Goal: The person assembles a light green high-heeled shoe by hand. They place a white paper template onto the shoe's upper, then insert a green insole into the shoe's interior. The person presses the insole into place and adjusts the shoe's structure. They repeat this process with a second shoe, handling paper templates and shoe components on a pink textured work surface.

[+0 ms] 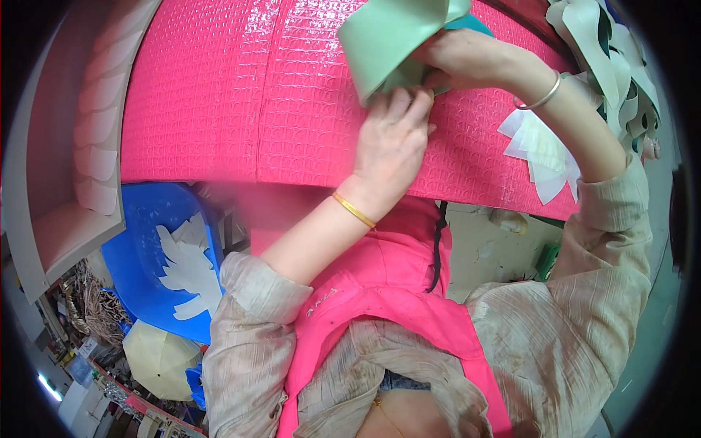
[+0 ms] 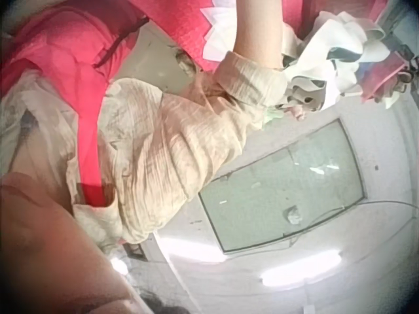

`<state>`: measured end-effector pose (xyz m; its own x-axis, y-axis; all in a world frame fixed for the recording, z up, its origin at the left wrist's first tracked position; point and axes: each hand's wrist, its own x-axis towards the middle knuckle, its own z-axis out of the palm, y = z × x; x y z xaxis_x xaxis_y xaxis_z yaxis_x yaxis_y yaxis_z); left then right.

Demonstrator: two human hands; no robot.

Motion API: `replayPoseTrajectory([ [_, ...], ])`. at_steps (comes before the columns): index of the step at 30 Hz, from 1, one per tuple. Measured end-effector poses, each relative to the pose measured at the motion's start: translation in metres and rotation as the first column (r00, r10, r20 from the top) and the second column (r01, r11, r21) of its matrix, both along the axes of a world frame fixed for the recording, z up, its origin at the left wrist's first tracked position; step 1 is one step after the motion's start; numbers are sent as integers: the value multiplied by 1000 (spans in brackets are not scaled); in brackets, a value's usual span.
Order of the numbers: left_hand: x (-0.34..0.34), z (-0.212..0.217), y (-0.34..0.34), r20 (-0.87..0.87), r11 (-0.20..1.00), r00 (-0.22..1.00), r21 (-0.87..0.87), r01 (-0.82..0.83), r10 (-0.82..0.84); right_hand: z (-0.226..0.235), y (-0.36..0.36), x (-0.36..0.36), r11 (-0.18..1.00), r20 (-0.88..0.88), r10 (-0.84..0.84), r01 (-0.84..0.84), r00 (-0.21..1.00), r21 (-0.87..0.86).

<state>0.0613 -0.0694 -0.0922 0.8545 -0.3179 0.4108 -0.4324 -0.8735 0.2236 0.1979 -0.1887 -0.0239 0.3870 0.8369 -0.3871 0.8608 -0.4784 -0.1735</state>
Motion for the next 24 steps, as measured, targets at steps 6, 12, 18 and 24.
replayPoseTrajectory([
  [6,0,1,-8,-49,1000,999,-26,17,-19,-16,-26,9,992,94,11,-23,996,123],
  [12,4,0,-15,30,1000,999,11,16,-16,2,-18,8,991,-71,26,-17,997,130],
  [18,4,2,-15,-89,998,996,-55,5,-10,-13,-30,7,987,84,-24,11,996,159],
  [24,17,-5,-28,122,998,991,55,39,-45,-5,-16,4,991,162,107,-93,981,-93],
])
